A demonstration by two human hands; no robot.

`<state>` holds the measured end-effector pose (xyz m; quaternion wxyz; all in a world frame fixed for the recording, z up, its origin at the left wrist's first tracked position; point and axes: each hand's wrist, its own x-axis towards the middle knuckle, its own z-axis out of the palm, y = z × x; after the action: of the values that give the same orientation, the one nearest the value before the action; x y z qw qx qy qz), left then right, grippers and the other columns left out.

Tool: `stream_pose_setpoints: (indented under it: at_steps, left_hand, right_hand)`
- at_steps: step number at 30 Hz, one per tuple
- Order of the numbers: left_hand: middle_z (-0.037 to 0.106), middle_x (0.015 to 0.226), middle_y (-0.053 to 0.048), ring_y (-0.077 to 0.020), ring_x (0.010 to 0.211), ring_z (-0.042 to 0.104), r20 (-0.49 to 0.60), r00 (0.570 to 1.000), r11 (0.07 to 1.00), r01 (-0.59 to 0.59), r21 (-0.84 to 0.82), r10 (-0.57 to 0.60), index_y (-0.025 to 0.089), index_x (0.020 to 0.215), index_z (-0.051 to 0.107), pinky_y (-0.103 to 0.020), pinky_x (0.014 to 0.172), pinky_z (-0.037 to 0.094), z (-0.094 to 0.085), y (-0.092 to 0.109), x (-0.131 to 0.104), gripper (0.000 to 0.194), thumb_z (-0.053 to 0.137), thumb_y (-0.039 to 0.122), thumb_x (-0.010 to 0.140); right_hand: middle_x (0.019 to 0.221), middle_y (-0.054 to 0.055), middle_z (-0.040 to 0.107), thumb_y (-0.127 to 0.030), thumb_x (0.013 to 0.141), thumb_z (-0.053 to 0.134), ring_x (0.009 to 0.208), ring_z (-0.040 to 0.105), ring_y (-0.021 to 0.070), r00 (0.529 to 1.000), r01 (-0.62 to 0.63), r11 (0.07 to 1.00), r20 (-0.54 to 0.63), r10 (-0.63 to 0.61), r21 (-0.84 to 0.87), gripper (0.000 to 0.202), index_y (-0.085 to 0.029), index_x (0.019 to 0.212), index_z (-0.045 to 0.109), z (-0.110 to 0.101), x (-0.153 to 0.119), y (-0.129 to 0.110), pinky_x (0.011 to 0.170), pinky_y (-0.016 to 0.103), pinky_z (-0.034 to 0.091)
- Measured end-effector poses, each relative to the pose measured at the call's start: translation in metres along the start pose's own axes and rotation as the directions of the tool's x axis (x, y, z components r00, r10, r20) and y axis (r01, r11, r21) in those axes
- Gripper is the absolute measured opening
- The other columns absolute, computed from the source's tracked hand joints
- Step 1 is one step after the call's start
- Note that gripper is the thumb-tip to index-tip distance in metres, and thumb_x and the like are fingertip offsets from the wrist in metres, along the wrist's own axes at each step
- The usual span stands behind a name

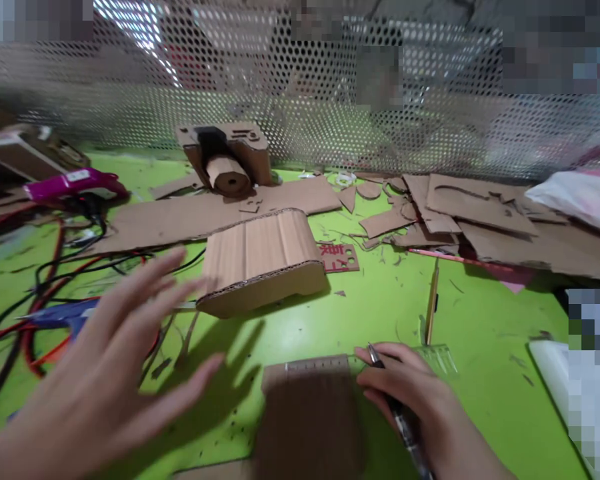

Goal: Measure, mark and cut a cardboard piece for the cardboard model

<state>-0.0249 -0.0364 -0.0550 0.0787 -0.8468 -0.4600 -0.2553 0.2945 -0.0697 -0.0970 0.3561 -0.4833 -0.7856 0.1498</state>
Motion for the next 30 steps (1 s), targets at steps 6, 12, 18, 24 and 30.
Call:
stream_pose_setpoints:
  at_steps: [6,12,18,24,30]
  left_hand:
    - [0.04,0.149,-0.021,-0.0403,0.13,0.047,0.275,0.95,0.986,0.162,-0.03,-0.148,0.003,0.148,0.016,-0.06,0.098,0.041,0.006,-0.058,0.054,0.085,0.029,0.063,0.09]
    - [0.053,0.129,-0.031,-0.0419,0.113,0.061,0.205,0.97,0.99,0.14,-0.021,-0.133,-0.001,0.14,0.029,-0.056,0.089,0.055,0.017,-0.018,0.039,0.112,0.071,0.07,0.064]
    - [0.055,0.128,-0.025,-0.0372,0.119,0.055,0.099,0.995,1.0,-0.01,-0.006,0.011,0.004,0.145,0.018,-0.066,0.102,0.041,0.018,0.041,-0.02,0.079,0.05,0.052,0.091]
    - [0.044,0.137,-0.025,-0.0352,0.133,0.039,0.048,0.997,0.998,-0.058,0.001,0.058,0.009,0.143,0.032,-0.062,0.108,0.033,0.023,0.045,-0.04,0.052,0.041,0.026,0.094]
    - [0.03,0.147,-0.029,-0.0356,0.143,0.025,-0.021,0.983,0.983,-0.182,-0.016,0.182,0.008,0.134,0.046,-0.058,0.114,0.021,0.03,0.037,-0.04,0.045,0.048,0.015,0.09]
  right_hand:
    - [0.097,0.002,0.079,-0.022,0.085,0.07,0.092,0.075,0.0234,0.993,0.111,0.993,0.034,-0.112,0.038,0.01,-0.028,0.092,0.073,-0.001,0.003,0.005,0.085,0.041,0.062]
    - [0.109,0.002,0.076,-0.016,0.086,0.07,0.098,0.074,0.0208,0.983,0.147,0.986,-0.101,-0.155,-0.075,0.021,-0.028,0.102,0.066,-0.004,0.001,-0.023,0.09,0.037,0.061]
    - [0.114,0.008,0.074,-0.008,0.089,0.062,0.107,0.067,0.0249,0.961,0.249,0.935,-0.057,-0.271,-0.253,0.025,-0.024,0.107,0.066,0.002,0.003,-0.05,0.087,0.042,0.057]
    - [0.114,0.009,0.074,-0.008,0.091,0.058,0.107,0.066,0.0255,0.953,0.286,0.933,-0.034,-0.3,-0.218,0.021,-0.022,0.104,0.067,0.007,0.016,-0.041,0.088,0.044,0.055]
    - [0.114,0.007,0.074,-0.011,0.091,0.06,0.108,0.065,0.0255,0.967,0.241,0.937,-0.019,-0.254,-0.253,0.02,-0.024,0.104,0.067,0.009,0.009,-0.04,0.086,0.042,0.055]
